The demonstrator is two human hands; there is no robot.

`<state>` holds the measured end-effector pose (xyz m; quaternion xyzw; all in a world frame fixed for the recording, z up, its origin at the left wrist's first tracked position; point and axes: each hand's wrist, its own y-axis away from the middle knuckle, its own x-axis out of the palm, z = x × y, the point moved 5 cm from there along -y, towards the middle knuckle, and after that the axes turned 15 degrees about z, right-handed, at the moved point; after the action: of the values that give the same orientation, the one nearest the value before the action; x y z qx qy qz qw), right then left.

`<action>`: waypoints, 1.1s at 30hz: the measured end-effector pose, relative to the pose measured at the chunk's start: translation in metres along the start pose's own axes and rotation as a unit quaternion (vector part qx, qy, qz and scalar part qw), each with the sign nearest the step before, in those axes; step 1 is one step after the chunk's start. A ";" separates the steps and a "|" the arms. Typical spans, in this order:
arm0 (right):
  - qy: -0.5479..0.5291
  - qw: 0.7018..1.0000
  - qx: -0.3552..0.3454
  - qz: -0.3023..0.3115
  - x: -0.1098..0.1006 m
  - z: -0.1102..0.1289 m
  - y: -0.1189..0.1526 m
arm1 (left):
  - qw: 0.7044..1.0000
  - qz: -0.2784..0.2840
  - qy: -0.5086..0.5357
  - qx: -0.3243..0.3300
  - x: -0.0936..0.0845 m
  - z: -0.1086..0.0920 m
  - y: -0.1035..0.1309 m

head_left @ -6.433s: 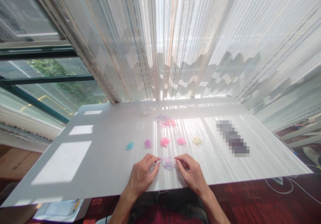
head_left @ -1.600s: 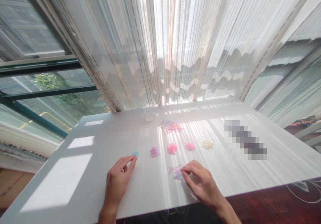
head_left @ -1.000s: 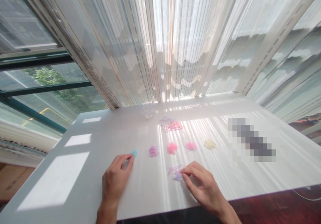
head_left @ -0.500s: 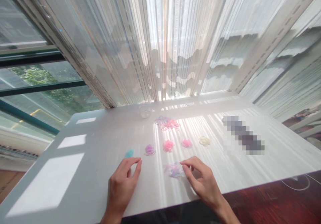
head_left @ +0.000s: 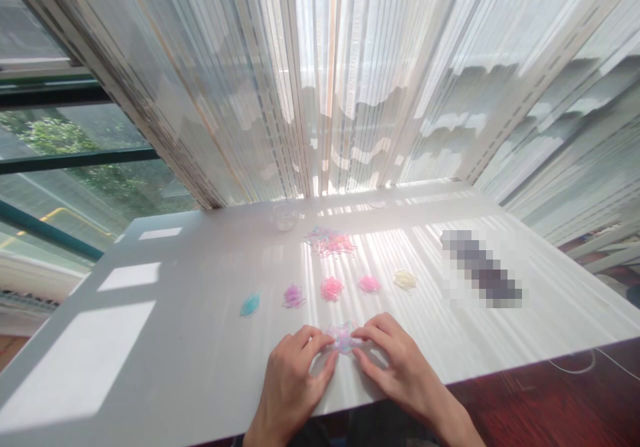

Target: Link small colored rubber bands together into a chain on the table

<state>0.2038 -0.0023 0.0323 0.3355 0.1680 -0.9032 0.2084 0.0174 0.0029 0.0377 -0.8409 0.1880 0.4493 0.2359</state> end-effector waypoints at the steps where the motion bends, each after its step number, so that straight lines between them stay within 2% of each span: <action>1: 0.004 1.000 -0.004 0.003 0.001 0.001 -0.002 | 1.000 0.000 0.000 0.002 0.000 0.000 0.001; 7: 0.009 1.000 -0.014 0.010 0.006 0.002 -0.008 | 1.000 -0.005 -0.005 0.005 0.001 -0.001 0.000; 24: -0.003 0.999 -0.019 -0.025 0.003 -0.001 -0.006 | 0.998 -0.009 0.056 0.012 -0.002 0.002 0.002; 33: 0.001 0.999 -0.036 -0.024 0.002 0.002 -0.008 | 0.996 -0.033 0.083 0.027 -0.003 0.004 0.005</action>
<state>0.1971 0.0032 0.0334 0.3245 0.2087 -0.9009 0.1988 0.0103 0.0015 0.0370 -0.8743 0.1908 0.3649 0.2569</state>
